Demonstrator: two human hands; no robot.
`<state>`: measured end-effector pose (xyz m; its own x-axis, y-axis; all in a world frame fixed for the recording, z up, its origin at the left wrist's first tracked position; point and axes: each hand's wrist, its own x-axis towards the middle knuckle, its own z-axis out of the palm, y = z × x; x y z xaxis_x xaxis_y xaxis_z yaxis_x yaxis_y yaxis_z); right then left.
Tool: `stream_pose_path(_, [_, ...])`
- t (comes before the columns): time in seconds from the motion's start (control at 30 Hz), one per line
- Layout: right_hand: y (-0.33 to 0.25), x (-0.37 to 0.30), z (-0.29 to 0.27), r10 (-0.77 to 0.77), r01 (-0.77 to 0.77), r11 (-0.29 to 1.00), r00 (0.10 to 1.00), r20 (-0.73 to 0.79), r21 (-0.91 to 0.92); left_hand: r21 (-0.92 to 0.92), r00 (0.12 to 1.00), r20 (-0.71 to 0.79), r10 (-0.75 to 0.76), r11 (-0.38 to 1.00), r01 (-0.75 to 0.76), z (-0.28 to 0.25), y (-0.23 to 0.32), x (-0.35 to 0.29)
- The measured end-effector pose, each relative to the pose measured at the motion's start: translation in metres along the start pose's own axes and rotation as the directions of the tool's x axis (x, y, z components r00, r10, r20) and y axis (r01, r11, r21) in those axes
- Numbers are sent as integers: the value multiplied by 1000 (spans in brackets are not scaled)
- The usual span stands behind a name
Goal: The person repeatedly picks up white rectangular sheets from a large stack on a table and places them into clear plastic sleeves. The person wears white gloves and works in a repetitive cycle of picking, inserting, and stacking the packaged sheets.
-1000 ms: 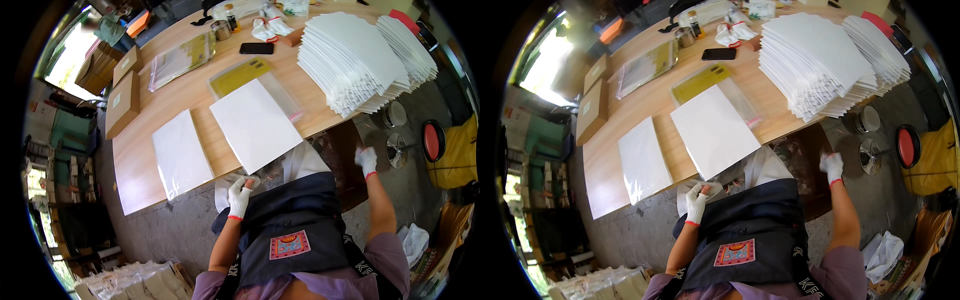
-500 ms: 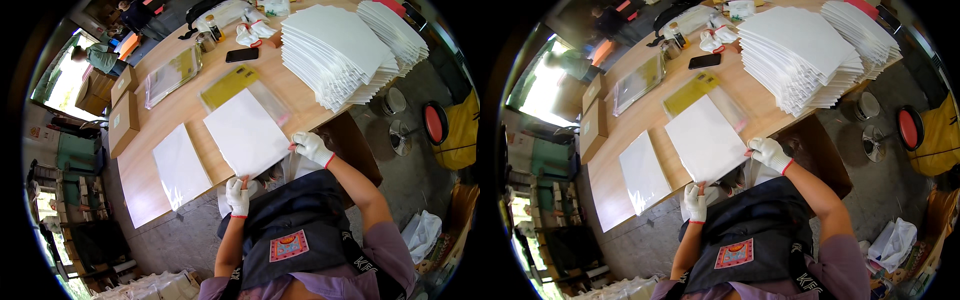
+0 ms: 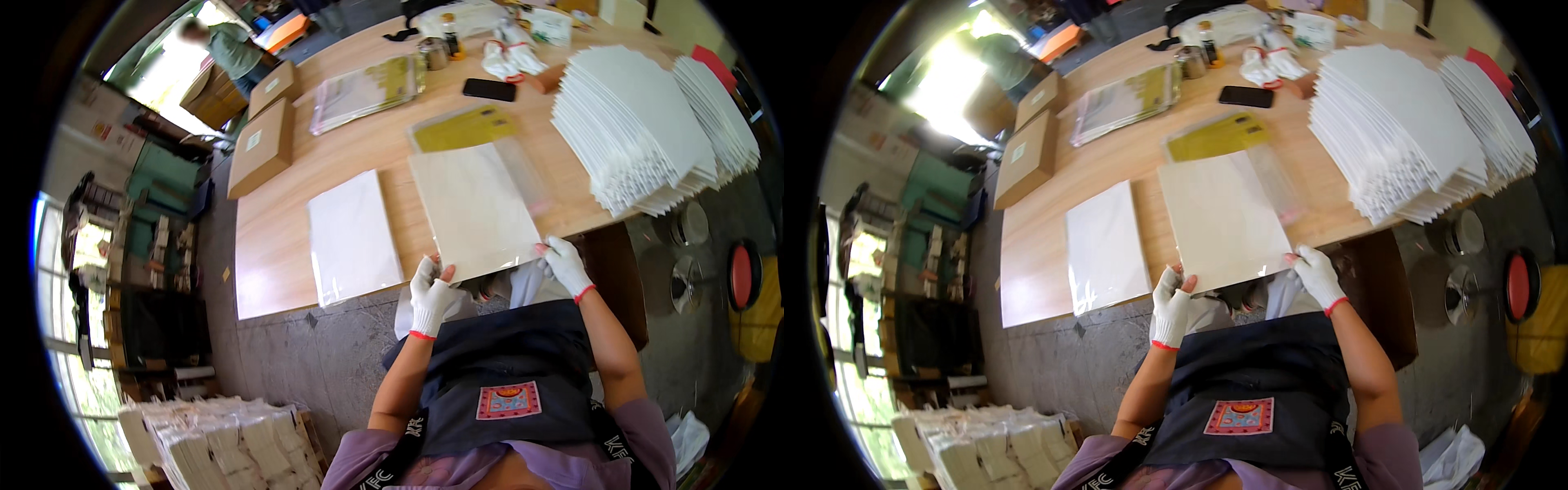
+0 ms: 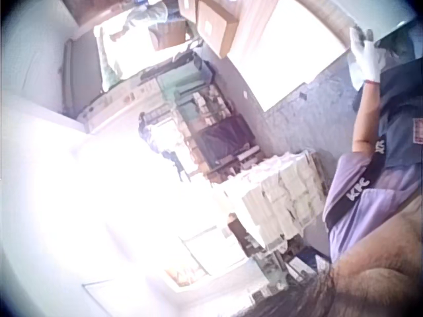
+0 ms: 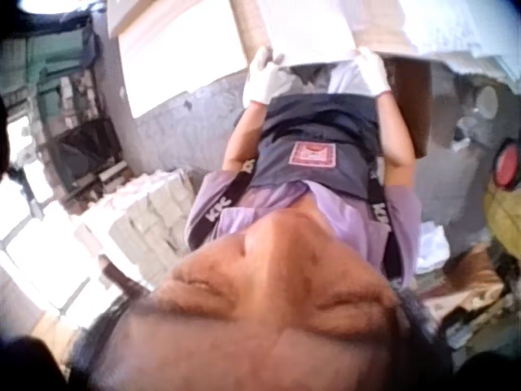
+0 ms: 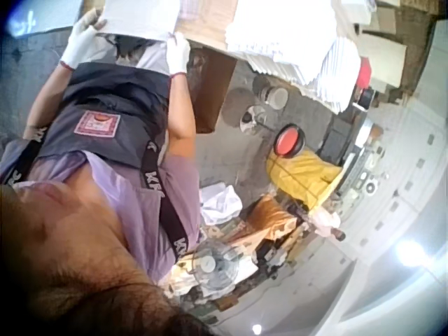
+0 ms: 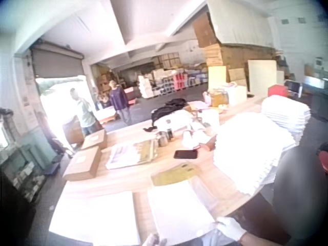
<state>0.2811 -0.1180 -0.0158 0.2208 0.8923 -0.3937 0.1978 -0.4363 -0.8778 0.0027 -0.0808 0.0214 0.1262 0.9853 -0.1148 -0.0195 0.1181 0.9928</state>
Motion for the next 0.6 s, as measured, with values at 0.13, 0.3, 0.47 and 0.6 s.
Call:
stream_pose_path(0.13, [-41,-9,33,8,-20,986,998,67,169,80,990,-96,103,992,-96,-45,25,-7])
stream_pose_path(0.3, [-97,3,137,-205,126,966,905,373,227,285,841,-446,305,940,-189,-137,47,-12])
stream_pose_path(0.47, [-105,14,234,-351,547,627,834,426,-555,853,833,-321,451,519,47,-240,-17,0])
stream_pose_path(0.6, [-128,6,245,-235,425,600,903,359,-678,823,805,-324,496,568,-19,-253,-51,7])
